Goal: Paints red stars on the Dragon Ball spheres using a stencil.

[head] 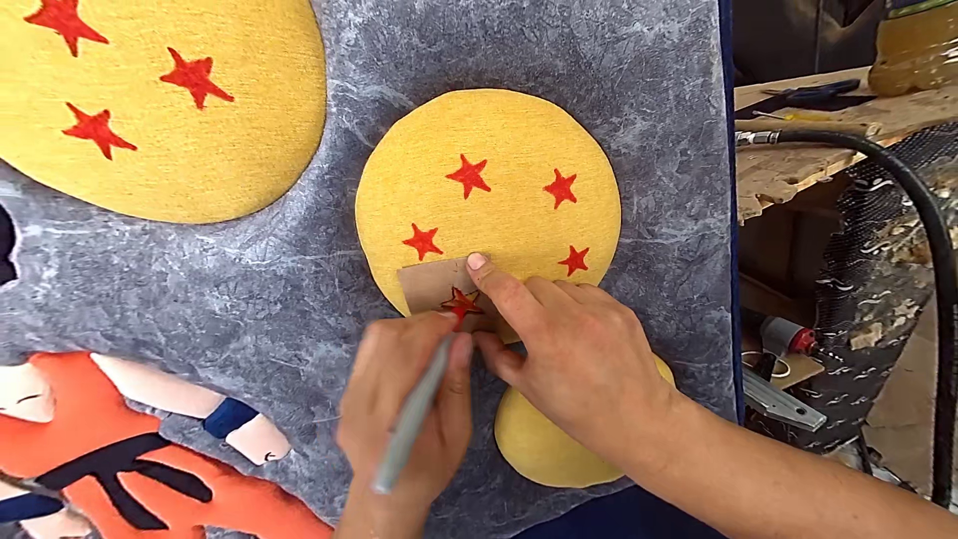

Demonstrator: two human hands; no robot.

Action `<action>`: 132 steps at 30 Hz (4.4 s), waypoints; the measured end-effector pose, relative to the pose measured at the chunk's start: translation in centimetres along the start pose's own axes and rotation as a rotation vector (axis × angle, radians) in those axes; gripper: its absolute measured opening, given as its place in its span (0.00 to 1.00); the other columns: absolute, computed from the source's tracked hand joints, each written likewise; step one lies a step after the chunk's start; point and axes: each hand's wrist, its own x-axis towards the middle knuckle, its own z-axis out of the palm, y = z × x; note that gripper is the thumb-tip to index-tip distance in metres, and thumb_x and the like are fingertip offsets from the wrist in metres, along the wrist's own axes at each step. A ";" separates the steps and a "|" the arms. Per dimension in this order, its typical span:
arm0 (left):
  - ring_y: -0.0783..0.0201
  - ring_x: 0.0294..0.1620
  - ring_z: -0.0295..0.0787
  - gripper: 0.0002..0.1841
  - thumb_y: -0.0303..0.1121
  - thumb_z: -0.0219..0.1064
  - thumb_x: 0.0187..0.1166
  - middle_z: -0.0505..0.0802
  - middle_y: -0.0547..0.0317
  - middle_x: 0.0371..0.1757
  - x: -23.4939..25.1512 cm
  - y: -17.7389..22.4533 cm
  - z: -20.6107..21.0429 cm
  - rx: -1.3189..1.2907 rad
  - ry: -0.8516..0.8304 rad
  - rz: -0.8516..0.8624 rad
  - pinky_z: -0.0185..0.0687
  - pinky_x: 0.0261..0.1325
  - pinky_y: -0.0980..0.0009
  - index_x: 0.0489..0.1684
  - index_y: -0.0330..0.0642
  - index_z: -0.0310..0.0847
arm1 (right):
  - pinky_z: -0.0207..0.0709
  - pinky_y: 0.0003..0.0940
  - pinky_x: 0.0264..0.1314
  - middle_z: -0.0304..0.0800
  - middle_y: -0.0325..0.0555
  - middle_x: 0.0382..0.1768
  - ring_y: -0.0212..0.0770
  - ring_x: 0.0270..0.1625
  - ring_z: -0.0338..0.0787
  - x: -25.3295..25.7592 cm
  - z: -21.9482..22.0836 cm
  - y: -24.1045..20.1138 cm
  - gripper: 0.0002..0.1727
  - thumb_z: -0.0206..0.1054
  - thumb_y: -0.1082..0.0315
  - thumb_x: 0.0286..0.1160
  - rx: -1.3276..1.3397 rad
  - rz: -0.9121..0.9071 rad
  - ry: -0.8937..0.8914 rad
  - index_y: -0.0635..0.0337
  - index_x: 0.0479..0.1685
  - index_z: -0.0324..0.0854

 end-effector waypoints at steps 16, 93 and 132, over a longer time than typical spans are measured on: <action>0.70 0.47 0.90 0.10 0.36 0.67 0.85 0.92 0.60 0.45 -1.5 2.3 3.7 -0.040 0.297 -0.181 0.87 0.50 0.73 0.51 0.40 0.88 | 0.73 0.34 0.28 0.82 0.36 0.24 0.40 0.27 0.82 0.0 0.1 0.2 0.33 0.72 0.49 0.73 -0.038 -0.023 0.029 0.44 0.81 0.79; 0.67 0.51 0.92 0.09 0.37 0.67 0.85 0.94 0.59 0.48 -1.5 0.3 1.9 -0.084 0.172 -0.076 0.89 0.53 0.71 0.53 0.45 0.88 | 0.71 0.32 0.26 0.81 0.35 0.24 0.38 0.25 0.81 0.0 0.4 0.1 0.32 0.72 0.48 0.72 -0.027 -0.017 0.074 0.45 0.79 0.81; 0.70 0.47 0.91 0.08 0.36 0.68 0.84 0.94 0.63 0.45 -1.3 1.1 2.8 -0.125 0.314 -0.188 0.90 0.50 0.74 0.49 0.43 0.90 | 0.73 0.32 0.24 0.84 0.34 0.24 0.37 0.24 0.82 -0.1 1.0 0.3 0.30 0.72 0.47 0.72 -0.018 -0.006 0.116 0.46 0.75 0.84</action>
